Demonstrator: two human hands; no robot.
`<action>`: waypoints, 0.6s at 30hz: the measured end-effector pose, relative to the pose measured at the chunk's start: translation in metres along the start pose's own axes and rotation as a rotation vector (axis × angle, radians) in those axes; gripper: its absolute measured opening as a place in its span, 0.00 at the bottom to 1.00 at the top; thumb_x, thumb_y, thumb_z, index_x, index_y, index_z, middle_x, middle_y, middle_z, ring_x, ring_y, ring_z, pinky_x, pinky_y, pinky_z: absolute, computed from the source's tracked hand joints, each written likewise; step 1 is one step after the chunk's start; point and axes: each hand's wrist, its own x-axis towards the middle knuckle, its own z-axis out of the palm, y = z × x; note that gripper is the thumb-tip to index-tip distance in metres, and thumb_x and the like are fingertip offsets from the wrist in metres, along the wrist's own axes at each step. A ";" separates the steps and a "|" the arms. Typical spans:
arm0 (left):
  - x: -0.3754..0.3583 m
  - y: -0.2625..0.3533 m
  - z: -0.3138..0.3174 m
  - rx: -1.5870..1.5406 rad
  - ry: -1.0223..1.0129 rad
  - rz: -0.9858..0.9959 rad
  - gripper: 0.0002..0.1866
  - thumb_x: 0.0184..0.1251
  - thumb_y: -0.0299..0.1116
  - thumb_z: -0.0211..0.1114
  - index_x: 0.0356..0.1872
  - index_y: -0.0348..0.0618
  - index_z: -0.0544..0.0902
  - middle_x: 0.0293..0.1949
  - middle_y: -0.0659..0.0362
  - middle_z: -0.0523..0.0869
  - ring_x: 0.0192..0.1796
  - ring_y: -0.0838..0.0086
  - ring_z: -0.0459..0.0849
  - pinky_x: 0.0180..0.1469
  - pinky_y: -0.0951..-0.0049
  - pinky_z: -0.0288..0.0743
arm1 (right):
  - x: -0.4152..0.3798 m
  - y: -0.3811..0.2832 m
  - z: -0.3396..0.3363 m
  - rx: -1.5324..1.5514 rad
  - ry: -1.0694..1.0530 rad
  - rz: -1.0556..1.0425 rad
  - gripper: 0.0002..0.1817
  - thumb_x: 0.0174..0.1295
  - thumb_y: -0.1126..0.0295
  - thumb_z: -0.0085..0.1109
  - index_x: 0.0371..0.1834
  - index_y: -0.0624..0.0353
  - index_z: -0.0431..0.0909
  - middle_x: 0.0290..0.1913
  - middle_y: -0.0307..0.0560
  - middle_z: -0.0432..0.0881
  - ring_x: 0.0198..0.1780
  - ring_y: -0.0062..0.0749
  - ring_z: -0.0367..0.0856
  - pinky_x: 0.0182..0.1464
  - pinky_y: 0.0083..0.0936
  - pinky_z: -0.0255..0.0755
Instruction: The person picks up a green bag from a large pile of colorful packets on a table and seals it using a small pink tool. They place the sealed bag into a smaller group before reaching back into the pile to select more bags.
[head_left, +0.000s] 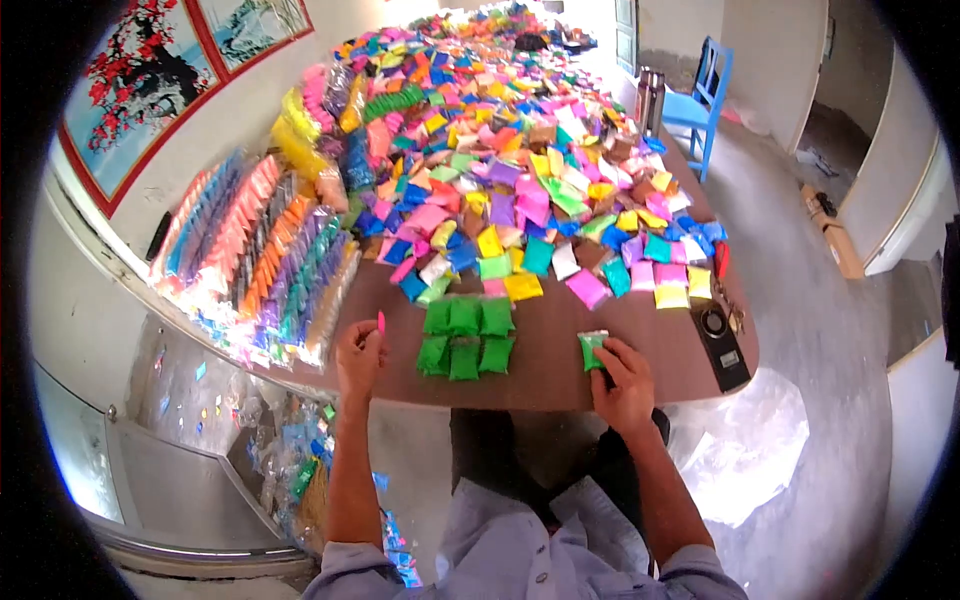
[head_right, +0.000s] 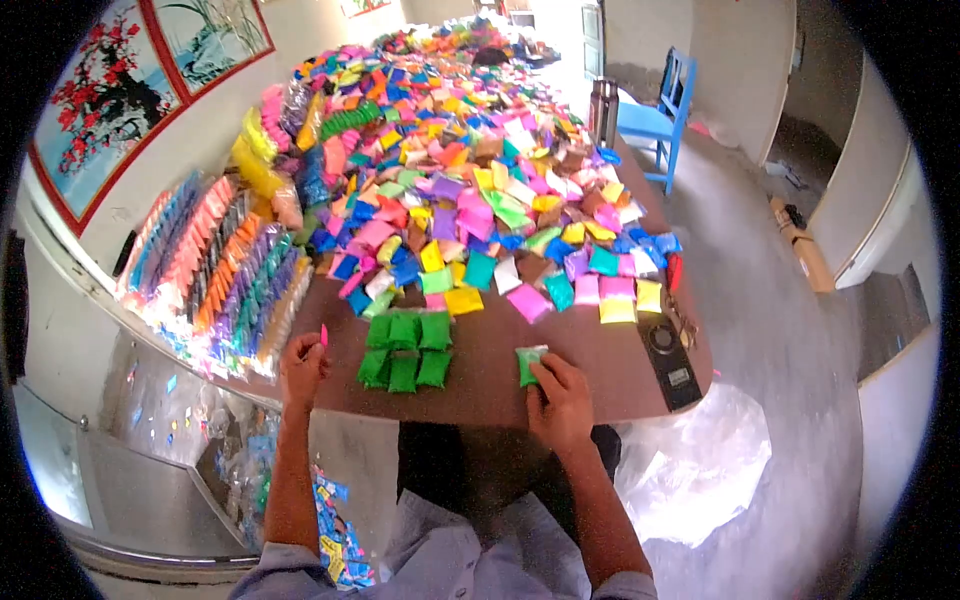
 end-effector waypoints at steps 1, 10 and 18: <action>-0.006 0.023 0.007 -0.200 -0.053 -0.110 0.10 0.76 0.31 0.66 0.51 0.38 0.85 0.34 0.61 0.86 0.30 0.79 0.83 0.29 0.76 0.78 | 0.000 0.001 0.001 0.007 0.016 -0.015 0.19 0.55 0.76 0.71 0.52 0.58 0.87 0.58 0.54 0.86 0.56 0.54 0.85 0.59 0.43 0.79; -0.074 0.096 0.115 -0.338 -0.501 -0.017 0.09 0.73 0.26 0.66 0.50 0.37 0.86 0.33 0.61 0.87 0.32 0.79 0.84 0.33 0.77 0.78 | -0.003 0.002 0.002 0.003 0.079 -0.042 0.17 0.55 0.76 0.69 0.50 0.54 0.87 0.57 0.49 0.85 0.52 0.50 0.86 0.56 0.44 0.79; -0.116 0.107 0.203 -0.160 -0.556 0.231 0.07 0.71 0.25 0.69 0.46 0.35 0.87 0.36 0.59 0.89 0.37 0.75 0.86 0.40 0.72 0.79 | -0.005 0.005 0.001 0.019 0.078 -0.077 0.19 0.52 0.75 0.68 0.49 0.53 0.86 0.53 0.46 0.85 0.50 0.47 0.86 0.55 0.43 0.78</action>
